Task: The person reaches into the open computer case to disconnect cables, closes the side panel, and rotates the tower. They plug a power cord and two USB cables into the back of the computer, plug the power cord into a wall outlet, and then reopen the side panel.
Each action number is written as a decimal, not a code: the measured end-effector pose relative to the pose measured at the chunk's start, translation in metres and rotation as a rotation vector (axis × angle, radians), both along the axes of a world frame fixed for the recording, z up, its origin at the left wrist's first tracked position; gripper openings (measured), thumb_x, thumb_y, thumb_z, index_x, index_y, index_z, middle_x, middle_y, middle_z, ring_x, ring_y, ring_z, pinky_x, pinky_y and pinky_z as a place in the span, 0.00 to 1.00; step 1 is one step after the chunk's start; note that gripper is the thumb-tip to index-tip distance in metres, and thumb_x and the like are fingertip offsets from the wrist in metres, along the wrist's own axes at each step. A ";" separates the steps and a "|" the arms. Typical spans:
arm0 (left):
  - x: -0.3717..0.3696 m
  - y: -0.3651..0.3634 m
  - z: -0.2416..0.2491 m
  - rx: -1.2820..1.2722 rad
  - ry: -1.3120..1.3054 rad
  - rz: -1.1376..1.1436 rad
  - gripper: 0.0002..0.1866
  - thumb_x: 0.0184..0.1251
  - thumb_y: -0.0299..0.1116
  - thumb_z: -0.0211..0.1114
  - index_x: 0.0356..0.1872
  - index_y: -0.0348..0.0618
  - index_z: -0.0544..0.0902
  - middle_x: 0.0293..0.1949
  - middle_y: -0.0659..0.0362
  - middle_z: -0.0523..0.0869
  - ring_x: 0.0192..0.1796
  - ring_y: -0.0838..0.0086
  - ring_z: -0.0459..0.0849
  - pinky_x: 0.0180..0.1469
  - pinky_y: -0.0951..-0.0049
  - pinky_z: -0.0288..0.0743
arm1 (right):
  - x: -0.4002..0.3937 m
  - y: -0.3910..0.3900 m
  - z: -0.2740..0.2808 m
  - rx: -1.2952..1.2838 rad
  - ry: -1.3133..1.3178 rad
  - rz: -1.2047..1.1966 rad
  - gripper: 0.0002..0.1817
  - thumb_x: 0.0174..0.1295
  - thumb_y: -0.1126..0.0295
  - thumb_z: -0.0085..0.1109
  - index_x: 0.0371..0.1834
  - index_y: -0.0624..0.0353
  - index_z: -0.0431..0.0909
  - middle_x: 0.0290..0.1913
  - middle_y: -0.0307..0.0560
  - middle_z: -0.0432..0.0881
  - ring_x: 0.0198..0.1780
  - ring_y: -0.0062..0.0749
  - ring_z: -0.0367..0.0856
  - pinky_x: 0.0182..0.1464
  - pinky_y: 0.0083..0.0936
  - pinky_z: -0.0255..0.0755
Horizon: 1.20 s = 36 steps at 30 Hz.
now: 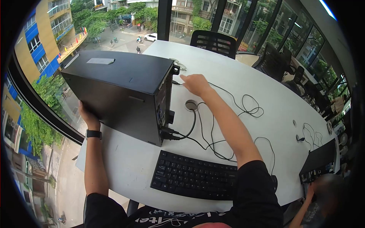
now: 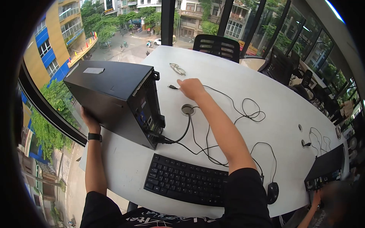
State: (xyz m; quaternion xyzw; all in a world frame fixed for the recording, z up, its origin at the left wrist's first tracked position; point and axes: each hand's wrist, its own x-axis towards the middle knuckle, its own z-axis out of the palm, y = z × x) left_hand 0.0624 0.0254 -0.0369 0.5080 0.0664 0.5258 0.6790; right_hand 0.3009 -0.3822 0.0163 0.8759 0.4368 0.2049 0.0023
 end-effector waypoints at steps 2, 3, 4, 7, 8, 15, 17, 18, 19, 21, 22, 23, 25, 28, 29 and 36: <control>-0.003 0.001 0.002 -0.014 0.011 -0.032 0.27 0.86 0.50 0.45 0.61 0.36 0.80 0.58 0.59 0.83 0.61 0.73 0.79 0.68 0.69 0.67 | -0.016 -0.008 0.021 0.271 0.074 0.095 0.10 0.68 0.61 0.62 0.41 0.55 0.85 0.32 0.52 0.88 0.38 0.52 0.87 0.41 0.44 0.80; -0.003 0.002 0.001 -0.015 0.008 -0.080 0.26 0.86 0.50 0.44 0.60 0.37 0.80 0.58 0.59 0.84 0.60 0.73 0.79 0.68 0.69 0.68 | -0.035 -0.011 0.036 0.387 0.204 0.104 0.11 0.68 0.60 0.63 0.41 0.54 0.89 0.33 0.51 0.89 0.35 0.50 0.87 0.39 0.43 0.79; -0.002 0.002 -0.001 -0.027 0.032 -0.063 0.26 0.86 0.50 0.44 0.60 0.37 0.80 0.58 0.59 0.84 0.60 0.73 0.79 0.68 0.69 0.68 | -0.060 -0.015 0.057 0.438 0.380 0.107 0.13 0.69 0.59 0.64 0.40 0.55 0.91 0.32 0.51 0.89 0.31 0.46 0.86 0.37 0.37 0.77; 0.002 0.008 -0.002 -0.013 -0.023 -0.022 0.26 0.86 0.50 0.44 0.59 0.36 0.80 0.57 0.59 0.84 0.59 0.73 0.80 0.67 0.70 0.69 | -0.140 -0.032 0.099 0.463 0.935 0.112 0.15 0.71 0.61 0.63 0.41 0.64 0.89 0.30 0.48 0.87 0.31 0.29 0.84 0.37 0.24 0.76; 0.002 0.010 -0.002 -0.006 0.000 -0.011 0.26 0.86 0.49 0.44 0.59 0.36 0.80 0.57 0.59 0.84 0.59 0.73 0.80 0.67 0.70 0.69 | -0.162 -0.034 0.104 0.367 0.863 0.242 0.15 0.71 0.61 0.63 0.41 0.64 0.89 0.30 0.47 0.88 0.30 0.30 0.84 0.37 0.24 0.76; -0.004 -0.006 0.012 -0.030 0.041 -0.006 0.26 0.86 0.50 0.44 0.64 0.38 0.78 0.61 0.57 0.82 0.64 0.69 0.78 0.72 0.67 0.66 | -0.226 -0.022 0.100 0.126 0.397 0.316 0.16 0.73 0.60 0.57 0.28 0.57 0.82 0.25 0.46 0.84 0.30 0.47 0.84 0.33 0.39 0.74; -0.007 -0.011 0.020 -0.090 0.065 -0.076 0.28 0.85 0.52 0.45 0.69 0.39 0.75 0.65 0.57 0.80 0.69 0.67 0.75 0.75 0.64 0.62 | -0.236 -0.054 0.118 0.197 0.365 0.269 0.13 0.71 0.63 0.59 0.30 0.58 0.83 0.24 0.47 0.83 0.29 0.46 0.84 0.33 0.38 0.74; -0.005 -0.012 0.022 -0.093 0.076 -0.095 0.28 0.85 0.52 0.45 0.69 0.39 0.75 0.65 0.57 0.80 0.69 0.67 0.75 0.75 0.64 0.62 | -0.241 -0.077 0.128 0.240 0.333 0.253 0.10 0.69 0.66 0.62 0.32 0.60 0.84 0.23 0.48 0.82 0.29 0.45 0.83 0.32 0.37 0.73; -0.005 -0.010 0.020 -0.094 0.065 -0.050 0.29 0.84 0.52 0.45 0.69 0.40 0.75 0.65 0.57 0.80 0.68 0.67 0.75 0.75 0.64 0.62 | -0.246 -0.101 0.134 0.359 0.335 0.212 0.07 0.66 0.69 0.65 0.35 0.62 0.85 0.24 0.47 0.80 0.28 0.43 0.82 0.32 0.36 0.72; -0.002 -0.002 0.013 -0.083 0.031 -0.017 0.29 0.84 0.52 0.46 0.69 0.40 0.76 0.65 0.57 0.80 0.67 0.68 0.76 0.75 0.64 0.61 | -0.251 -0.152 0.142 0.490 0.246 0.107 0.06 0.64 0.74 0.68 0.39 0.64 0.87 0.27 0.45 0.80 0.28 0.34 0.79 0.32 0.31 0.70; -0.002 0.007 0.007 -0.102 0.037 -0.032 0.29 0.84 0.52 0.46 0.69 0.40 0.76 0.65 0.57 0.80 0.67 0.68 0.76 0.75 0.64 0.61 | -0.255 -0.178 0.144 0.502 0.165 0.036 0.06 0.63 0.76 0.68 0.41 0.65 0.87 0.30 0.44 0.80 0.28 0.28 0.77 0.33 0.28 0.70; -0.001 0.017 -0.001 -0.070 0.042 -0.001 0.28 0.84 0.52 0.47 0.68 0.40 0.76 0.65 0.57 0.80 0.67 0.68 0.76 0.75 0.64 0.61 | -0.261 -0.210 0.139 0.580 0.223 -0.137 0.06 0.64 0.76 0.67 0.41 0.66 0.87 0.33 0.43 0.81 0.29 0.25 0.76 0.34 0.25 0.70; 0.002 0.031 -0.005 -0.066 0.100 0.050 0.28 0.84 0.52 0.46 0.69 0.41 0.76 0.66 0.56 0.80 0.68 0.68 0.75 0.75 0.62 0.61 | -0.276 -0.266 0.117 0.653 0.257 -0.356 0.06 0.64 0.76 0.66 0.40 0.67 0.86 0.37 0.42 0.83 0.30 0.21 0.75 0.35 0.22 0.70; -0.004 0.012 0.008 -0.073 0.094 0.010 0.29 0.85 0.53 0.43 0.71 0.41 0.73 0.67 0.54 0.78 0.68 0.65 0.74 0.74 0.60 0.61 | -0.303 -0.321 0.081 1.390 0.798 -0.390 0.07 0.64 0.77 0.62 0.43 0.69 0.84 0.39 0.42 0.85 0.32 0.20 0.78 0.36 0.18 0.72; -0.005 0.009 0.013 -0.083 0.119 -0.003 0.30 0.85 0.53 0.43 0.71 0.41 0.73 0.68 0.54 0.78 0.68 0.64 0.74 0.74 0.59 0.60 | -0.309 -0.330 0.070 1.278 0.846 -0.453 0.08 0.64 0.76 0.64 0.42 0.69 0.84 0.37 0.42 0.84 0.32 0.21 0.80 0.36 0.19 0.73; -0.005 0.036 0.002 0.194 0.207 0.166 0.26 0.86 0.45 0.47 0.72 0.37 0.70 0.67 0.50 0.76 0.68 0.61 0.74 0.72 0.58 0.65 | -0.315 -0.315 0.041 0.468 0.832 -0.637 0.10 0.54 0.73 0.74 0.40 0.60 0.88 0.40 0.42 0.87 0.43 0.31 0.83 0.49 0.28 0.76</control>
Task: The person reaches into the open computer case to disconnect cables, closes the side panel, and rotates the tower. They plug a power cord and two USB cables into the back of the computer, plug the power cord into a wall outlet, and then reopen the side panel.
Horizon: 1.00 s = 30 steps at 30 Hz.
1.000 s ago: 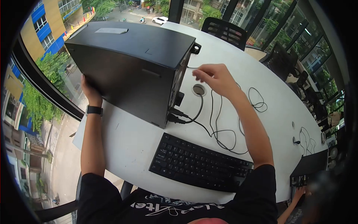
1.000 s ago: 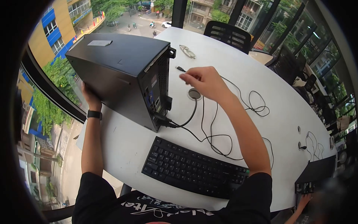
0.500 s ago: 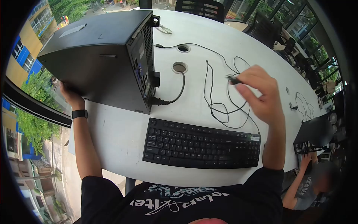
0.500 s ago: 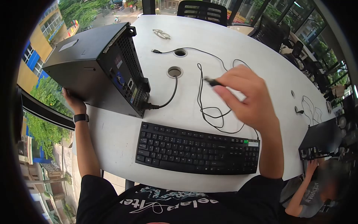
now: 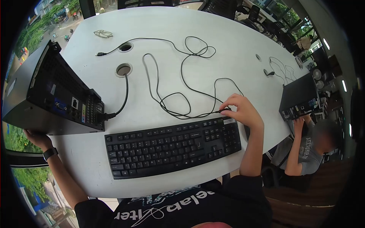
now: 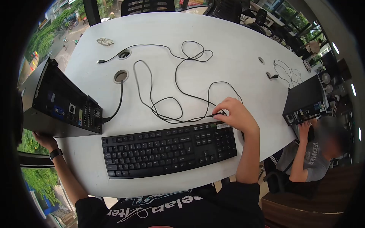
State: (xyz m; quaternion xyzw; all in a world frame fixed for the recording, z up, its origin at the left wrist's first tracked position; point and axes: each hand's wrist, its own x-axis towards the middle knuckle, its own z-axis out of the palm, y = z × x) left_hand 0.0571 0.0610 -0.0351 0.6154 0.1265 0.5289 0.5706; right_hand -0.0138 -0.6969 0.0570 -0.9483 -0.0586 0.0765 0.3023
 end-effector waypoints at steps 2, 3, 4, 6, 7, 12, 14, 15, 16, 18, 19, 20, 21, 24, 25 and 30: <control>-0.002 -0.008 0.006 0.069 0.051 0.011 0.27 0.86 0.45 0.46 0.74 0.36 0.68 0.68 0.49 0.76 0.68 0.61 0.74 0.73 0.58 0.65 | 0.003 -0.005 -0.010 -0.115 -0.161 0.167 0.08 0.53 0.71 0.75 0.37 0.56 0.90 0.42 0.40 0.86 0.50 0.35 0.80 0.57 0.32 0.72; -0.005 -0.013 0.007 0.140 0.096 0.035 0.28 0.87 0.44 0.45 0.75 0.35 0.66 0.70 0.47 0.75 0.68 0.60 0.75 0.74 0.58 0.65 | 0.003 -0.001 -0.008 -0.112 -0.085 0.114 0.08 0.52 0.71 0.75 0.35 0.58 0.90 0.43 0.38 0.85 0.52 0.37 0.78 0.59 0.32 0.71; -0.006 -0.010 0.003 0.142 0.105 0.030 0.28 0.87 0.44 0.45 0.75 0.35 0.66 0.70 0.47 0.75 0.68 0.60 0.75 0.74 0.58 0.65 | 0.002 -0.003 -0.008 -0.110 -0.076 0.111 0.08 0.52 0.71 0.75 0.35 0.58 0.90 0.43 0.38 0.85 0.52 0.37 0.78 0.59 0.32 0.71; -0.005 -0.001 0.001 0.248 0.118 0.101 0.27 0.86 0.42 0.47 0.75 0.33 0.66 0.69 0.46 0.76 0.68 0.58 0.76 0.72 0.58 0.69 | -0.001 -0.007 -0.010 -0.168 -0.116 0.107 0.06 0.54 0.71 0.75 0.34 0.58 0.90 0.42 0.39 0.82 0.49 0.37 0.77 0.57 0.31 0.71; -0.002 -0.001 0.000 0.253 0.121 0.095 0.27 0.86 0.42 0.47 0.75 0.33 0.66 0.69 0.46 0.76 0.68 0.58 0.76 0.72 0.58 0.69 | -0.004 -0.009 -0.011 -0.164 -0.111 0.101 0.06 0.54 0.71 0.75 0.34 0.58 0.90 0.42 0.39 0.82 0.49 0.37 0.77 0.57 0.31 0.71; -0.003 -0.018 0.010 -0.174 0.021 -0.046 0.32 0.83 0.54 0.42 0.76 0.43 0.67 0.73 0.51 0.72 0.73 0.55 0.69 0.76 0.47 0.60 | -0.004 -0.009 -0.012 -0.231 -0.187 0.037 0.06 0.56 0.69 0.71 0.31 0.61 0.89 0.39 0.44 0.81 0.48 0.40 0.76 0.54 0.34 0.70; -0.006 -0.047 0.016 -0.104 0.000 0.071 0.30 0.83 0.53 0.44 0.74 0.44 0.69 0.70 0.53 0.75 0.70 0.58 0.72 0.76 0.51 0.59 | 0.000 -0.006 -0.016 -0.251 -0.113 0.020 0.07 0.55 0.69 0.72 0.30 0.62 0.88 0.35 0.46 0.80 0.44 0.41 0.76 0.50 0.35 0.69; -0.003 -0.009 -0.004 -0.030 -0.023 -0.034 0.29 0.83 0.53 0.44 0.73 0.44 0.71 0.68 0.54 0.76 0.68 0.61 0.73 0.75 0.53 0.60 | 0.001 0.001 -0.014 -0.197 -0.094 0.031 0.08 0.55 0.69 0.72 0.30 0.63 0.88 0.33 0.46 0.81 0.43 0.41 0.76 0.49 0.35 0.69; -0.004 -0.032 0.016 -0.174 -0.094 -0.130 0.29 0.84 0.53 0.45 0.71 0.43 0.72 0.67 0.56 0.77 0.68 0.63 0.73 0.73 0.56 0.61 | 0.002 0.006 -0.012 -0.152 -0.085 0.034 0.08 0.55 0.69 0.72 0.30 0.64 0.87 0.31 0.47 0.81 0.41 0.42 0.77 0.48 0.35 0.69; -0.002 -0.038 0.023 -0.192 -0.134 -0.179 0.27 0.84 0.51 0.48 0.69 0.40 0.73 0.65 0.56 0.78 0.68 0.64 0.73 0.71 0.58 0.62 | 0.002 0.004 -0.017 -0.165 -0.105 0.048 0.08 0.56 0.70 0.71 0.31 0.65 0.86 0.31 0.48 0.82 0.39 0.43 0.77 0.47 0.36 0.69; -0.007 -0.046 0.033 0.030 -0.103 0.000 0.26 0.84 0.50 0.48 0.68 0.39 0.73 0.65 0.55 0.77 0.68 0.64 0.74 0.71 0.59 0.62 | 0.002 0.012 -0.017 -0.145 -0.114 0.069 0.08 0.56 0.70 0.71 0.31 0.65 0.86 0.31 0.48 0.82 0.39 0.43 0.77 0.47 0.36 0.69; -0.012 -0.055 0.044 0.243 -0.066 0.177 0.26 0.83 0.48 0.49 0.67 0.38 0.73 0.65 0.55 0.77 0.68 0.65 0.74 0.71 0.60 0.62 | 0.000 0.019 -0.015 -0.203 -0.255 0.076 0.07 0.57 0.71 0.71 0.32 0.65 0.86 0.31 0.47 0.83 0.39 0.43 0.77 0.47 0.37 0.69; -0.022 -0.062 0.063 0.212 -0.112 0.256 0.24 0.82 0.44 0.50 0.67 0.38 0.72 0.66 0.52 0.76 0.68 0.65 0.74 0.71 0.61 0.62 | 0.001 0.027 -0.012 -0.260 -0.398 0.079 0.06 0.57 0.72 0.70 0.32 0.64 0.86 0.32 0.47 0.84 0.39 0.43 0.78 0.47 0.37 0.69; -0.045 -0.105 0.124 0.537 -0.283 0.469 0.23 0.76 0.36 0.50 0.67 0.33 0.71 0.67 0.50 0.75 0.68 0.64 0.74 0.72 0.59 0.63 | 0.012 0.072 0.018 -0.262 -0.521 0.313 0.05 0.57 0.74 0.69 0.31 0.63 0.85 0.31 0.46 0.83 0.38 0.43 0.78 0.45 0.37 0.70; -0.049 -0.116 0.139 0.692 -0.286 0.504 0.24 0.75 0.36 0.50 0.67 0.32 0.70 0.66 0.49 0.76 0.68 0.62 0.74 0.72 0.58 0.64 | 0.013 0.089 0.028 -0.234 -0.521 0.379 0.05 0.58 0.74 0.69 0.31 0.63 0.84 0.31 0.46 0.83 0.38 0.43 0.78 0.45 0.36 0.70; -0.048 -0.190 0.202 1.316 -0.330 0.322 0.24 0.75 0.41 0.56 0.60 0.29 0.78 0.63 0.40 0.80 0.66 0.52 0.80 0.69 0.52 0.71 | 0.036 0.199 0.031 0.182 -0.545 0.760 0.12 0.56 0.69 0.71 0.40 0.62 0.83 0.39 0.47 0.84 0.43 0.44 0.80 0.49 0.35 0.75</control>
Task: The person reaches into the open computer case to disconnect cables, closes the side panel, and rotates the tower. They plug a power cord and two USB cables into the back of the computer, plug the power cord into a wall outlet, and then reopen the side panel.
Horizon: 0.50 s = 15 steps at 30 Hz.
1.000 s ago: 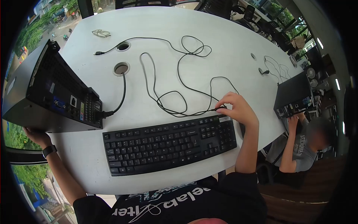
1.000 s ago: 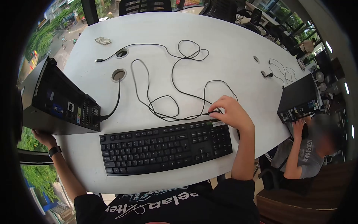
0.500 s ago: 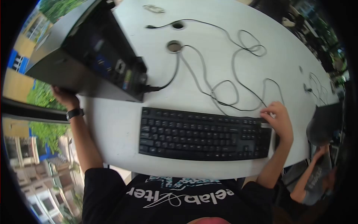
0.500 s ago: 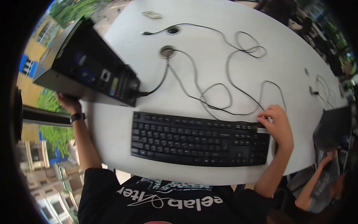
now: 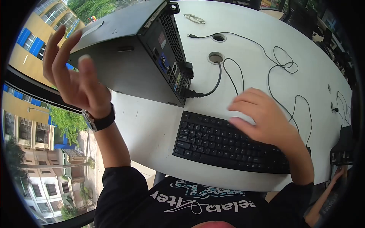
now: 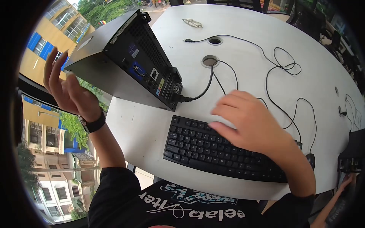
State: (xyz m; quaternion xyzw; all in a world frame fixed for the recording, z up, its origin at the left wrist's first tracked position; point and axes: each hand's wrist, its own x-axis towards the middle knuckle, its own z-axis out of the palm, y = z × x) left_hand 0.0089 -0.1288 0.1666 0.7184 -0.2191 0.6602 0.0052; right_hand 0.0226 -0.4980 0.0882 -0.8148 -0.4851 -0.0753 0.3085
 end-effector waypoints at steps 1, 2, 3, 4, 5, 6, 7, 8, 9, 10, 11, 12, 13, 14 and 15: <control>0.009 -0.016 0.006 -0.012 -0.013 -0.130 0.24 0.75 0.42 0.56 0.59 0.28 0.79 0.63 0.41 0.81 0.65 0.53 0.80 0.70 0.52 0.70 | 0.004 0.025 -0.012 0.037 -0.085 0.022 0.15 0.56 0.69 0.71 0.44 0.63 0.82 0.40 0.48 0.83 0.44 0.44 0.81 0.51 0.36 0.76; 0.023 -0.033 0.010 -0.021 -0.026 -0.260 0.25 0.76 0.43 0.57 0.58 0.28 0.81 0.62 0.41 0.82 0.65 0.54 0.81 0.71 0.53 0.69 | 0.010 0.049 -0.027 0.075 -0.170 0.044 0.18 0.57 0.68 0.72 0.48 0.64 0.81 0.42 0.49 0.83 0.46 0.44 0.82 0.53 0.36 0.76; 0.036 -0.047 0.008 -0.085 -0.004 -0.409 0.25 0.75 0.43 0.58 0.60 0.29 0.81 0.61 0.42 0.84 0.66 0.56 0.81 0.72 0.54 0.68 | 0.019 0.069 -0.044 0.084 -0.225 0.030 0.18 0.59 0.67 0.71 0.47 0.65 0.80 0.40 0.50 0.84 0.46 0.44 0.83 0.52 0.38 0.77; 0.040 -0.064 0.011 -0.076 0.041 -0.459 0.23 0.75 0.42 0.60 0.57 0.31 0.85 0.59 0.46 0.86 0.63 0.61 0.83 0.70 0.58 0.69 | 0.027 0.085 -0.058 0.092 -0.277 0.016 0.17 0.60 0.66 0.70 0.47 0.66 0.79 0.38 0.51 0.84 0.45 0.45 0.84 0.50 0.39 0.78; 0.040 -0.066 0.013 0.014 0.057 -0.298 0.20 0.74 0.39 0.61 0.55 0.32 0.86 0.54 0.48 0.89 0.59 0.64 0.85 0.65 0.62 0.72 | 0.032 0.094 -0.067 0.090 -0.279 0.012 0.17 0.60 0.66 0.70 0.47 0.66 0.79 0.38 0.51 0.84 0.45 0.45 0.84 0.50 0.39 0.78; 0.039 -0.068 0.013 0.102 0.075 -0.138 0.17 0.73 0.37 0.63 0.52 0.33 0.88 0.50 0.51 0.91 0.55 0.67 0.87 0.61 0.65 0.75 | 0.037 0.101 -0.074 -0.019 -0.177 -0.017 0.16 0.63 0.64 0.68 0.43 0.67 0.78 0.34 0.53 0.84 0.41 0.47 0.85 0.45 0.40 0.79; 0.034 -0.072 0.012 0.096 0.077 -0.142 0.17 0.73 0.37 0.63 0.52 0.33 0.88 0.50 0.51 0.91 0.55 0.67 0.87 0.61 0.65 0.75 | 0.041 0.105 -0.078 -0.130 -0.074 -0.044 0.16 0.66 0.62 0.66 0.39 0.67 0.77 0.30 0.55 0.84 0.37 0.49 0.86 0.40 0.42 0.79; 0.026 -0.077 0.011 0.004 0.210 -0.118 0.14 0.72 0.33 0.64 0.49 0.34 0.90 0.46 0.53 0.92 0.50 0.70 0.88 0.55 0.69 0.76 | 0.042 0.107 -0.080 -0.139 -0.069 -0.040 0.16 0.66 0.62 0.66 0.39 0.67 0.77 0.30 0.55 0.84 0.37 0.49 0.86 0.40 0.42 0.79; 0.023 -0.078 0.009 -0.092 0.345 -0.090 0.11 0.70 0.29 0.66 0.46 0.35 0.91 0.42 0.55 0.93 0.44 0.73 0.89 0.50 0.73 0.77 | 0.042 0.108 -0.082 -0.136 -0.032 -0.077 0.16 0.67 0.61 0.64 0.37 0.66 0.76 0.26 0.55 0.82 0.31 0.51 0.85 0.35 0.43 0.78; 0.027 -0.075 0.008 -0.106 0.354 -0.085 0.11 0.70 0.29 0.66 0.46 0.35 0.91 0.42 0.55 0.93 0.44 0.73 0.89 0.50 0.73 0.77 | 0.043 0.108 -0.084 -0.134 0.008 -0.114 0.17 0.69 0.60 0.62 0.35 0.65 0.75 0.21 0.55 0.81 0.26 0.54 0.84 0.30 0.44 0.76; 0.031 -0.070 0.005 -0.086 0.296 -0.154 0.10 0.70 0.27 0.66 0.45 0.35 0.91 0.40 0.55 0.93 0.41 0.74 0.89 0.46 0.74 0.77 | 0.047 0.109 -0.085 -0.146 0.021 -0.107 0.17 0.69 0.60 0.62 0.35 0.65 0.75 0.21 0.55 0.81 0.26 0.54 0.84 0.30 0.44 0.76; 0.033 -0.068 0.002 -0.069 0.249 -0.221 0.09 0.69 0.24 0.66 0.44 0.36 0.92 0.39 0.54 0.93 0.37 0.75 0.88 0.42 0.76 0.77 | 0.047 0.109 -0.085 -0.183 0.015 -0.097 0.17 0.70 0.59 0.62 0.39 0.65 0.76 0.20 0.54 0.79 0.25 0.55 0.83 0.29 0.45 0.75; 0.046 -0.074 -0.005 -0.194 0.182 -0.423 0.08 0.65 0.22 0.66 0.40 0.37 0.92 0.37 0.56 0.93 0.34 0.76 0.86 0.41 0.76 0.75 | 0.046 0.109 -0.084 -0.220 0.010 -0.085 0.18 0.71 0.58 0.62 0.42 0.65 0.76 0.19 0.52 0.78 0.24 0.56 0.81 0.28 0.47 0.73; 0.047 -0.076 -0.006 -0.224 0.171 -0.402 0.08 0.64 0.22 0.66 0.39 0.37 0.92 0.36 0.56 0.93 0.33 0.75 0.86 0.41 0.76 0.75 | 0.047 0.108 -0.080 -0.229 0.023 -0.077 0.18 0.71 0.58 0.62 0.42 0.65 0.76 0.19 0.52 0.78 0.24 0.56 0.81 0.28 0.47 0.73; 0.040 -0.078 -0.004 -0.251 0.199 -0.339 0.08 0.63 0.23 0.66 0.39 0.37 0.92 0.36 0.56 0.93 0.33 0.75 0.86 0.40 0.75 0.75 | 0.048 0.108 -0.074 -0.287 0.033 -0.072 0.18 0.71 0.57 0.61 0.41 0.64 0.77 0.18 0.51 0.77 0.23 0.55 0.81 0.27 0.46 0.73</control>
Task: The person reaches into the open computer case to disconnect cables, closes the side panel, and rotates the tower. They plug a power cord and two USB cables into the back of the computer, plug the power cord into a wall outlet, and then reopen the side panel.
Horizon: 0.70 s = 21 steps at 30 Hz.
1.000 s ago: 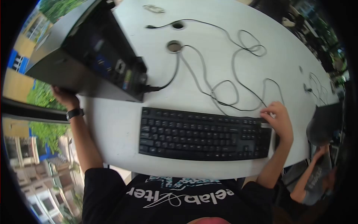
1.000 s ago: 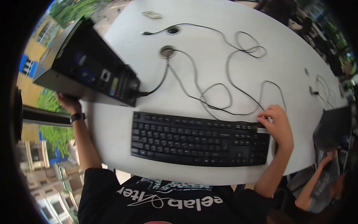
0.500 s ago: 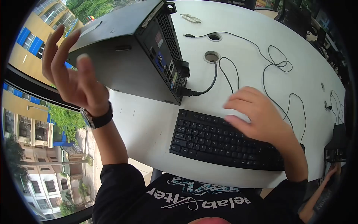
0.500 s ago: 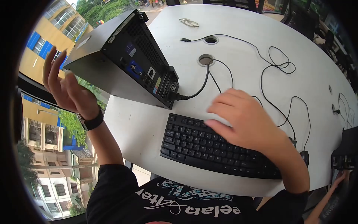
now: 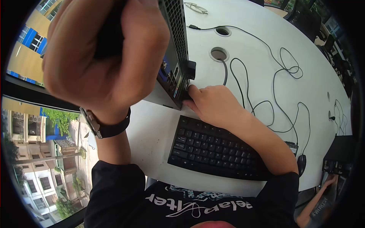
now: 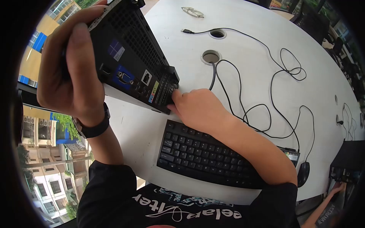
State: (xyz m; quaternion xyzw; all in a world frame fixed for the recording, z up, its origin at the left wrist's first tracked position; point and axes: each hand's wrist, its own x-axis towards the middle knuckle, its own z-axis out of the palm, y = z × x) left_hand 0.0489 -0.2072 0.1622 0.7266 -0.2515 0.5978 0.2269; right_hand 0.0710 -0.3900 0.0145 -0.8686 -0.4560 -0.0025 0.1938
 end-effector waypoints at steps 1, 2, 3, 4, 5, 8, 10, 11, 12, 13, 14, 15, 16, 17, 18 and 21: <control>-0.006 -0.002 0.002 -0.005 0.026 0.041 0.08 0.62 0.23 0.66 0.39 0.37 0.92 0.35 0.56 0.93 0.32 0.74 0.86 0.40 0.75 0.75 | 0.003 0.000 0.004 -0.055 0.012 0.002 0.18 0.71 0.56 0.61 0.39 0.63 0.77 0.17 0.50 0.77 0.23 0.54 0.81 0.27 0.45 0.72; -0.009 -0.004 0.003 -0.018 0.040 0.062 0.08 0.62 0.23 0.66 0.38 0.37 0.92 0.35 0.56 0.93 0.32 0.74 0.86 0.40 0.75 0.75 | 0.010 -0.002 0.006 -0.053 0.018 0.000 0.18 0.71 0.56 0.61 0.39 0.63 0.77 0.17 0.50 0.77 0.23 0.54 0.81 0.27 0.45 0.72; -0.011 -0.007 0.003 -0.033 0.056 0.072 0.08 0.61 0.23 0.66 0.38 0.37 0.92 0.34 0.55 0.92 0.31 0.74 0.86 0.39 0.74 0.75 | 0.021 -0.007 0.005 -0.031 0.027 0.077 0.18 0.71 0.55 0.61 0.38 0.62 0.77 0.17 0.50 0.77 0.23 0.53 0.81 0.27 0.44 0.72; -0.013 -0.010 0.004 -0.049 0.065 0.082 0.08 0.60 0.23 0.66 0.37 0.37 0.92 0.33 0.55 0.92 0.31 0.73 0.86 0.39 0.74 0.75 | 0.028 -0.008 0.003 -0.008 0.038 0.158 0.19 0.71 0.54 0.61 0.36 0.60 0.77 0.17 0.49 0.76 0.23 0.53 0.81 0.27 0.43 0.72; -0.015 -0.012 0.006 -0.065 0.079 0.087 0.08 0.60 0.23 0.66 0.37 0.37 0.91 0.33 0.55 0.92 0.30 0.73 0.86 0.39 0.74 0.75 | 0.029 -0.007 -0.001 -0.002 0.052 0.157 0.19 0.71 0.54 0.61 0.36 0.60 0.77 0.17 0.49 0.76 0.23 0.53 0.81 0.27 0.43 0.72; -0.018 -0.021 0.011 -0.101 0.114 0.112 0.08 0.57 0.24 0.67 0.36 0.37 0.91 0.31 0.55 0.91 0.29 0.72 0.85 0.37 0.73 0.75 | 0.017 -0.006 -0.007 0.033 -0.035 0.073 0.20 0.71 0.53 0.61 0.35 0.60 0.77 0.18 0.50 0.78 0.22 0.52 0.81 0.27 0.43 0.72; -0.021 -0.027 0.015 -0.121 0.123 0.124 0.08 0.56 0.24 0.67 0.35 0.37 0.91 0.30 0.54 0.91 0.28 0.71 0.85 0.37 0.72 0.76 | -0.012 0.000 -0.004 0.023 -0.060 -0.047 0.20 0.72 0.53 0.60 0.37 0.61 0.77 0.17 0.50 0.78 0.22 0.52 0.81 0.26 0.44 0.72; -0.022 -0.029 0.017 -0.132 0.132 0.131 0.08 0.55 0.25 0.67 0.34 0.37 0.91 0.29 0.54 0.91 0.28 0.71 0.85 0.36 0.71 0.76 | -0.019 0.002 -0.003 0.018 -0.070 -0.166 0.20 0.72 0.52 0.59 0.39 0.62 0.77 0.17 0.50 0.79 0.21 0.51 0.82 0.25 0.44 0.73; -0.022 -0.032 0.018 -0.146 0.144 0.138 0.08 0.54 0.25 0.67 0.34 0.37 0.91 0.29 0.54 0.91 0.27 0.70 0.85 0.36 0.71 0.76 | -0.019 0.002 -0.005 0.019 -0.055 -0.162 0.19 0.73 0.53 0.58 0.41 0.61 0.78 0.17 0.50 0.79 0.21 0.51 0.82 0.25 0.45 0.73; -0.024 -0.036 0.019 -0.153 0.156 0.146 0.08 0.54 0.25 0.67 0.34 0.37 0.90 0.28 0.54 0.91 0.27 0.70 0.85 0.36 0.71 0.76 | -0.011 0.000 -0.005 0.016 -0.054 -0.166 0.19 0.73 0.53 0.58 0.41 0.61 0.78 0.17 0.50 0.79 0.21 0.51 0.82 0.25 0.45 0.73; -0.025 -0.038 0.021 -0.163 0.165 0.155 0.08 0.53 0.25 0.67 0.33 0.37 0.90 0.27 0.53 0.90 0.26 0.69 0.85 0.35 0.70 0.76 | 0.004 -0.005 -0.005 -0.019 -0.068 -0.046 0.19 0.73 0.53 0.57 0.42 0.61 0.78 0.17 0.50 0.79 0.21 0.51 0.82 0.25 0.44 0.73; -0.026 -0.040 0.023 -0.175 0.175 0.160 0.08 0.52 0.25 0.67 0.33 0.37 0.90 0.27 0.53 0.90 0.26 0.69 0.84 0.35 0.70 0.76 | 0.016 -0.007 -0.004 -0.056 -0.082 0.077 0.19 0.74 0.53 0.57 0.42 0.60 0.78 0.17 0.50 0.80 0.21 0.51 0.82 0.25 0.44 0.74; -0.028 -0.042 0.024 -0.187 0.188 0.165 0.08 0.51 0.25 0.67 0.32 0.37 0.90 0.26 0.53 0.90 0.25 0.69 0.84 0.34 0.70 0.76 | 0.020 -0.006 -0.001 -0.111 -0.068 0.107 0.19 0.75 0.52 0.55 0.42 0.60 0.78 0.17 0.50 0.79 0.20 0.51 0.82 0.25 0.45 0.73; -0.030 -0.042 0.026 -0.194 0.195 0.170 0.08 0.51 0.26 0.67 0.32 0.37 0.90 0.26 0.53 0.90 0.25 0.68 0.84 0.34 0.69 0.76 | 0.016 -0.005 -0.002 -0.115 -0.072 0.108 0.19 0.75 0.52 0.55 0.42 0.60 0.78 0.17 0.50 0.79 0.20 0.51 0.82 0.25 0.45 0.73; -0.032 -0.045 0.026 -0.198 0.216 0.175 0.08 0.50 0.26 0.67 0.31 0.37 0.90 0.25 0.53 0.90 0.24 0.68 0.84 0.34 0.69 0.76 | 0.008 -0.004 -0.005 -0.062 -0.068 0.033 0.20 0.75 0.52 0.55 0.41 0.60 0.78 0.17 0.50 0.79 0.20 0.52 0.82 0.25 0.45 0.73; -0.011 -0.018 0.015 0.019 -0.058 0.181 0.10 0.48 0.25 0.65 0.31 0.36 0.90 0.26 0.53 0.91 0.25 0.68 0.84 0.35 0.70 0.74 | -0.017 -0.004 -0.005 -0.031 -0.079 -0.078 0.21 0.74 0.51 0.55 0.40 0.60 0.78 0.17 0.51 0.79 0.21 0.54 0.82 0.26 0.46 0.74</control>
